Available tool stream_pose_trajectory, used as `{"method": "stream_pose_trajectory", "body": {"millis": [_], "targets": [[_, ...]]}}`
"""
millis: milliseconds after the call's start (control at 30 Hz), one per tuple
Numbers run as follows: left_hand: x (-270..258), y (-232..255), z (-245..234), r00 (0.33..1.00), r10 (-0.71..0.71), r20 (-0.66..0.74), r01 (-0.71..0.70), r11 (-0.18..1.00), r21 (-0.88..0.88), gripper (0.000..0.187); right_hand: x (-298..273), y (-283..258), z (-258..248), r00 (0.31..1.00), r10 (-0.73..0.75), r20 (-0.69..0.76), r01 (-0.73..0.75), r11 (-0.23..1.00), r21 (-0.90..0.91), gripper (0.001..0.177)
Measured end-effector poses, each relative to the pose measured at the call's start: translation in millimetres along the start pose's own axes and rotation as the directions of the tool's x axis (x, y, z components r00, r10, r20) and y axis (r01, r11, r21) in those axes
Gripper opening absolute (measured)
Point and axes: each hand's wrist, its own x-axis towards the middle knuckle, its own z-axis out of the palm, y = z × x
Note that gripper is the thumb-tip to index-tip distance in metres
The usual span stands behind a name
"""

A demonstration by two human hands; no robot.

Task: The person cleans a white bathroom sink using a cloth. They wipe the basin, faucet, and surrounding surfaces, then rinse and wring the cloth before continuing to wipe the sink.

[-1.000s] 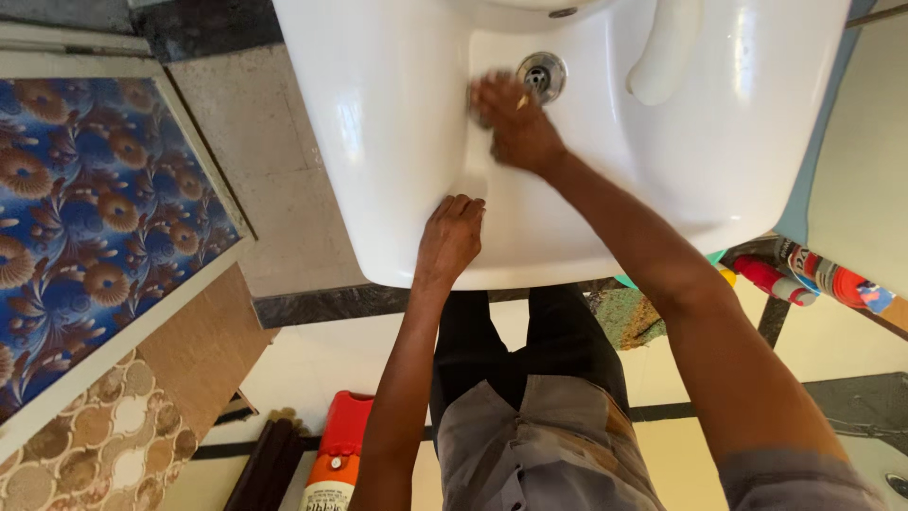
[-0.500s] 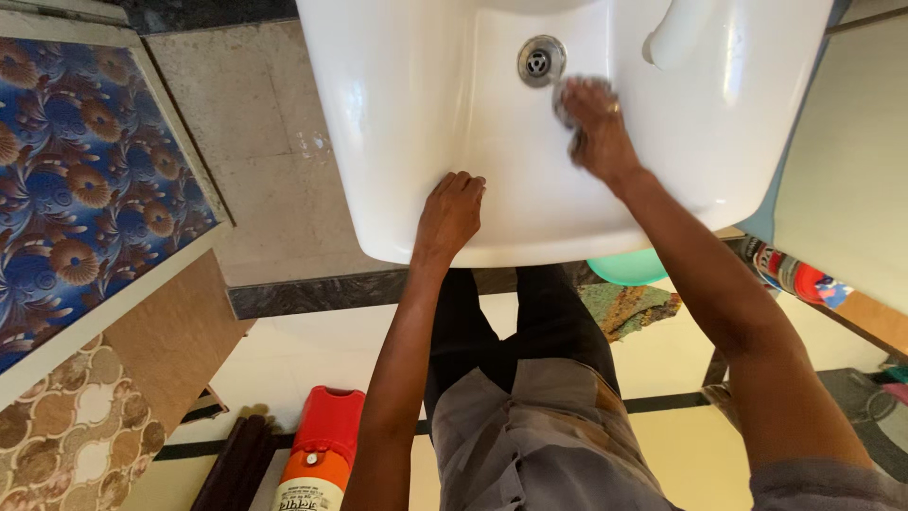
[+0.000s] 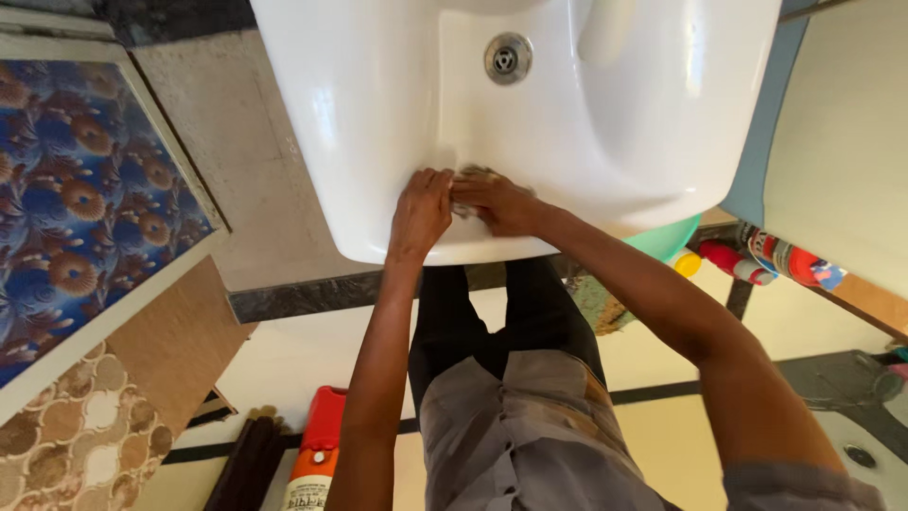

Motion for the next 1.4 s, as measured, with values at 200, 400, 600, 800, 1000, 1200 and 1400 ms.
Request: {"method": "stream_pose_trajectory", "body": {"millis": [200,400,600,800,1000,1200,1400], "targets": [[3,10,-4,0.998,0.038,0.043,-0.040,0.998,0.055,0.015,-115,47,-70,0.982,0.146,-0.120,-0.183,0.895,-0.407,0.037],[3,8,-1,0.999,-0.008,0.049,0.005,0.999,0.045,0.012,-82,50,-9,0.918,0.305,-0.253,-0.387,0.828,-0.405,0.039],[7,15,-6,0.999,-0.052,0.015,0.052,0.999,0.012,0.017,2,-21,55,0.982,0.157,-0.108,-0.165,0.984,-0.071,0.031],[5,14,-3,0.997,-0.035,0.071,0.032,0.999,0.041,0.016,-90,-53,-6,0.806,0.591,0.005,-0.579,0.791,-0.200,0.036],[5,7,2,0.999,0.002,0.034,-0.004,0.999,0.037,0.017,-184,5,-58,0.753,0.232,-0.615,-0.518,0.786,-0.338,0.012],[5,15,-4,0.999,-0.024,0.028,0.024,1.000,-0.007,0.016,-48,-79,40,0.759,0.498,-0.419,-0.560,0.828,-0.030,0.028],[-10,21,-40,0.921,-0.383,0.070,0.387,0.883,-0.264,0.019,-12,-118,45,0.805,-0.023,-0.593,-0.128,0.969,-0.212,0.029]]}}
